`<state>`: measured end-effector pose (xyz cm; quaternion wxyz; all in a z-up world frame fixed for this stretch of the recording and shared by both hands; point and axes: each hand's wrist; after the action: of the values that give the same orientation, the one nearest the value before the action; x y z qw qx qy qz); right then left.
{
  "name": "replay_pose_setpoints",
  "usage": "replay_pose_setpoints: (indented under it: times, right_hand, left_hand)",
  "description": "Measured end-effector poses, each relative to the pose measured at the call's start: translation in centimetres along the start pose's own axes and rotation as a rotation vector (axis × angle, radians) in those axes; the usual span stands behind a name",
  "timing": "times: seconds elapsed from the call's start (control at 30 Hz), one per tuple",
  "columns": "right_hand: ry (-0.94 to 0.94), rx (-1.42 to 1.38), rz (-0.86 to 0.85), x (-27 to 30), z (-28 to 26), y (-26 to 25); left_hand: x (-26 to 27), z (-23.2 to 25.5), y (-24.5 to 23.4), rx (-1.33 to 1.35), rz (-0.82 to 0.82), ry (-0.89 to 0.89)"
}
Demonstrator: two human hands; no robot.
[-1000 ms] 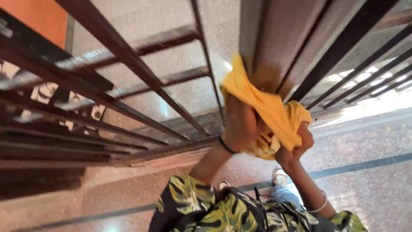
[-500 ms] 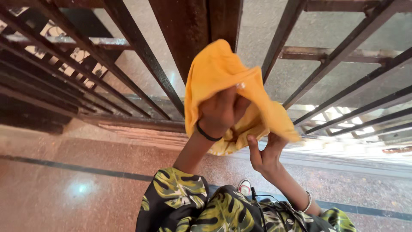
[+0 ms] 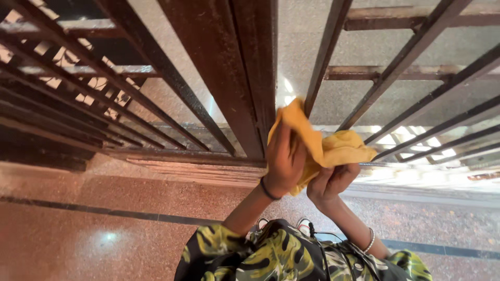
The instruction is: The person wipes the vertical metal bars of a gate with a yellow cloth, moving the cloth up and down and around each bar.
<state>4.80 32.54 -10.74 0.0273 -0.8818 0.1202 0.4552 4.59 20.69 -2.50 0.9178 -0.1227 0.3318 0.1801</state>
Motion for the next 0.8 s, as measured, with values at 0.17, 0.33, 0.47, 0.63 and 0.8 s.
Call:
replay_pose_setpoints:
  times: [0.17, 0.33, 0.47, 0.63, 0.8]
  right_hand:
    - [-0.141, 0.263, 0.263, -7.0, -1.5, 1.6]
    - [-0.069, 0.082, 0.415, -14.9, -4.1, 3.6]
    - [-0.137, 0.09, 0.445, -15.2, -4.6, 4.2]
    - [-0.057, 0.088, 0.451, -11.2, -3.1, 4.5]
    - [0.009, 0.121, 0.411, -10.6, -2.6, 5.0]
  left_hand:
    - [4.8, -0.8, -1.5, -0.075, 0.041, 0.125]
    - [4.5, 0.6, -0.8, 0.104, -0.019, 0.011]
    - [3.7, 1.1, -1.5, 0.149, -0.097, -0.034]
    - [3.7, 0.9, -2.4, 0.125, -0.183, -0.025]
    - [5.0, -0.4, -4.0, 0.247, -0.222, -0.215]
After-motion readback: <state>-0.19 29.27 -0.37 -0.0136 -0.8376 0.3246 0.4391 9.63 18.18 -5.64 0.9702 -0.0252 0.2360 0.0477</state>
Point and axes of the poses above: each hand's wrist, its own x-axis away from the middle knuckle, its own y-axis out of the palm, z = x × y, and after that the axes turned 5 degrees about -y, right-handed
